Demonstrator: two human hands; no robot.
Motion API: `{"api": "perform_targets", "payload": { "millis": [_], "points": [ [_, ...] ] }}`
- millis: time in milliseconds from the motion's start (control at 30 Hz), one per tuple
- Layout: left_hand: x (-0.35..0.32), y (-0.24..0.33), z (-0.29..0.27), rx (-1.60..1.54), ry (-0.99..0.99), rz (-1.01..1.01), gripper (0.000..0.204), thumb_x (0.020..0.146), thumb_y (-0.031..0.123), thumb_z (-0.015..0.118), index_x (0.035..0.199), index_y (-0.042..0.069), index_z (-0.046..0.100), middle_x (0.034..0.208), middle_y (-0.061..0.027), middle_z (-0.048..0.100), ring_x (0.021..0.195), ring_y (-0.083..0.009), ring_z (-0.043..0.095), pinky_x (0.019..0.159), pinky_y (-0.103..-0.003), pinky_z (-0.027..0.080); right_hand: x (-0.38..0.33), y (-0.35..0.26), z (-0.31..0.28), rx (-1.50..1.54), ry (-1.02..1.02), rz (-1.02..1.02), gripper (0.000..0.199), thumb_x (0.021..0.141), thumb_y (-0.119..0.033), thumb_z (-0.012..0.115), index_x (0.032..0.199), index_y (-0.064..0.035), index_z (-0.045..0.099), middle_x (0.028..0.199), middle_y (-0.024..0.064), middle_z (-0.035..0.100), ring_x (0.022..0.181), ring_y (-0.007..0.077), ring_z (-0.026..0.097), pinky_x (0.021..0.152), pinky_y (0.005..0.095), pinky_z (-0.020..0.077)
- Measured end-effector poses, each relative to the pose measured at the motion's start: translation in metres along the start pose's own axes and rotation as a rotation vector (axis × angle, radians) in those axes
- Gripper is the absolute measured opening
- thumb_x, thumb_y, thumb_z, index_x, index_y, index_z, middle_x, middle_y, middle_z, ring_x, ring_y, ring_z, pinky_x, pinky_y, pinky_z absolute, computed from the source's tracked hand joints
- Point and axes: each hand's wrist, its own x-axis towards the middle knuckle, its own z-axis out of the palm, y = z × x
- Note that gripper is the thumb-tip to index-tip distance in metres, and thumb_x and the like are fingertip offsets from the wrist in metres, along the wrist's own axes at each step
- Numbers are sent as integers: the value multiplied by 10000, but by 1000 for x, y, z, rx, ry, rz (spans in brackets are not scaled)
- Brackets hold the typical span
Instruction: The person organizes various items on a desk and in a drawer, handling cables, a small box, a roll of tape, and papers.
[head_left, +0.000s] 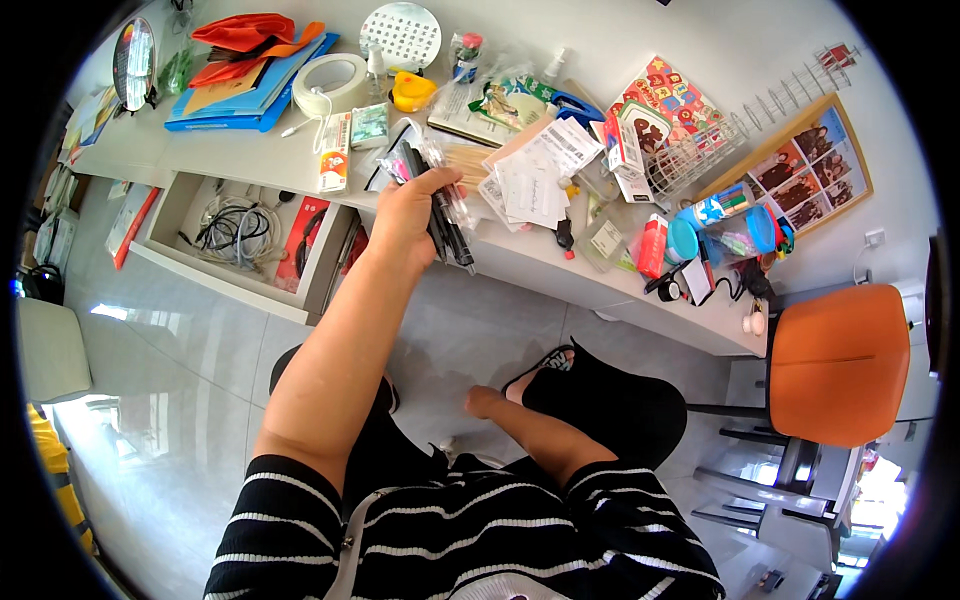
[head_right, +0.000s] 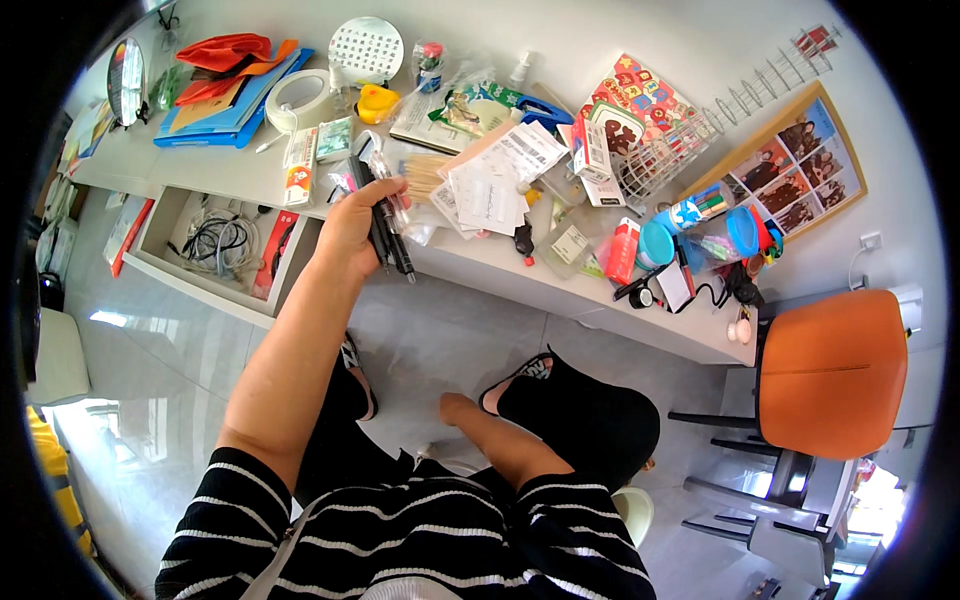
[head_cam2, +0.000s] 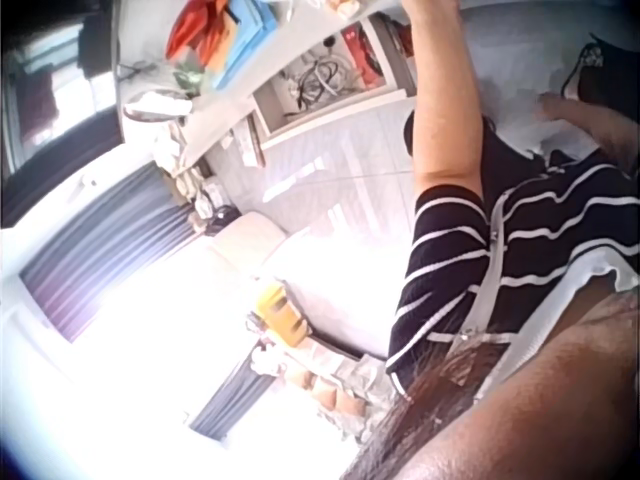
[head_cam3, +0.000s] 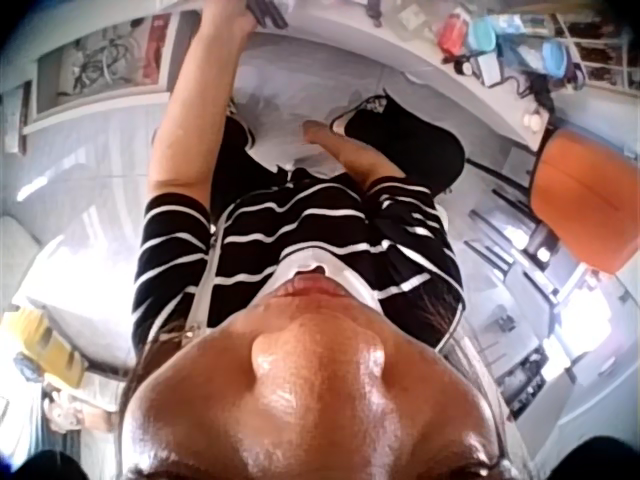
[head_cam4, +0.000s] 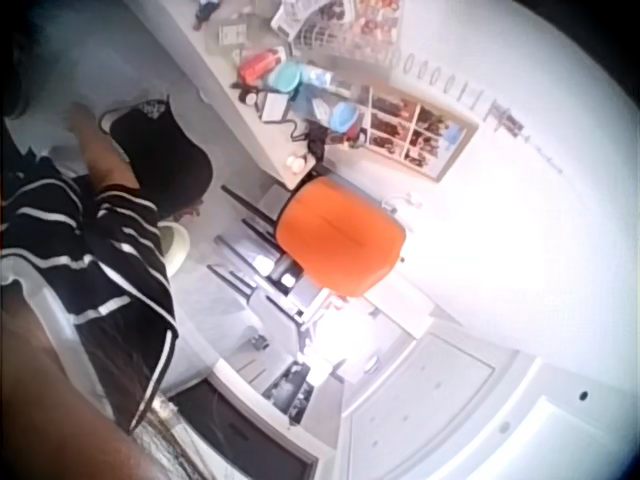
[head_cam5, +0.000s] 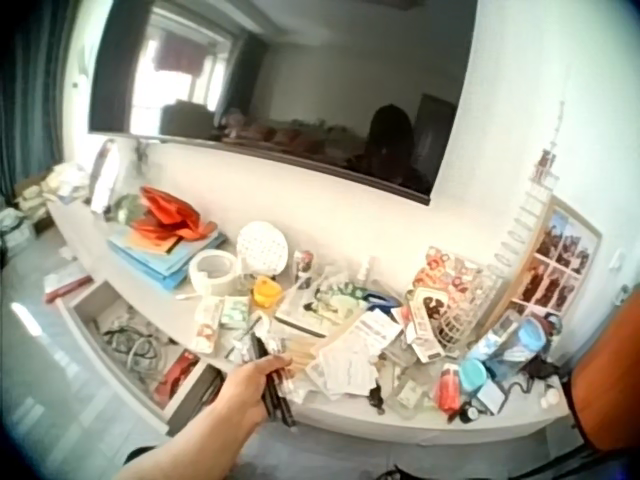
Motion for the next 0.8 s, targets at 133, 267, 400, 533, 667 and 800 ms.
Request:
{"api": "perform_targets", "payload": {
  "millis": [133, 267, 400, 533, 667, 800],
  "points": [
    [-4, 2, 1, 0, 24, 4, 123, 757, 34, 667, 851, -14, 604, 728, -74, 618, 626, -156, 615, 505, -260, 486, -24, 0, -26, -15, -60, 0, 309, 790, -248, 561, 920, 15, 656, 995, 211, 631, 921, 393, 592, 781, 474, 466],
    [-4, 5, -2, -19, 11, 5, 156, 731, 5, 672, 844, 3, 565, 708, -69, 596, 604, -163, 605, 495, -285, 483, -60, -11, -43, -76, 12, -46, 304, 778, -248, 571, 920, 6, 661, 986, 211, 633, 926, 371, 602, 780, 459, 479],
    [-5, 4, 3, -34, 8, -16, 170, 718, -11, 672, 836, 10, 551, 697, -69, 587, 587, -167, 598, 489, -293, 481, -74, -21, -70, -169, 184, -24, 263, 774, -260, 586, 917, -60, 679, 923, 176, 651, 925, 329, 617, 779, 423, 494],
    [-4, 4, -2, -20, 2, -15, 138, 730, -11, 661, 825, 9, 563, 701, -73, 597, 585, -169, 598, 497, -296, 484, -122, -50, -185, 34, 150, -296, 259, 787, -257, 598, 936, -56, 664, 969, 153, 655, 864, 330, 618, 751, 397, 487],
    [-3, 4, -3, -14, -8, -7, 107, 752, 19, 653, 835, 5, 587, 707, -77, 609, 598, -168, 602, 509, -284, 485, -225, -75, -311, 490, 532, -320, 200, 803, -231, 608, 902, -68, 669, 753, 88, 665, 721, 200, 629, 688, 353, 481],
    [1, -1, 3, -5, -9, -17, 124, 774, 69, 654, 851, -20, 615, 708, -79, 612, 608, -156, 598, 513, -266, 484, -213, -47, -388, 479, 1444, -382, 195, 799, -169, 639, 934, -32, 669, 734, 103, 658, 695, 223, 625, 623, 332, 480]
  ]
}}
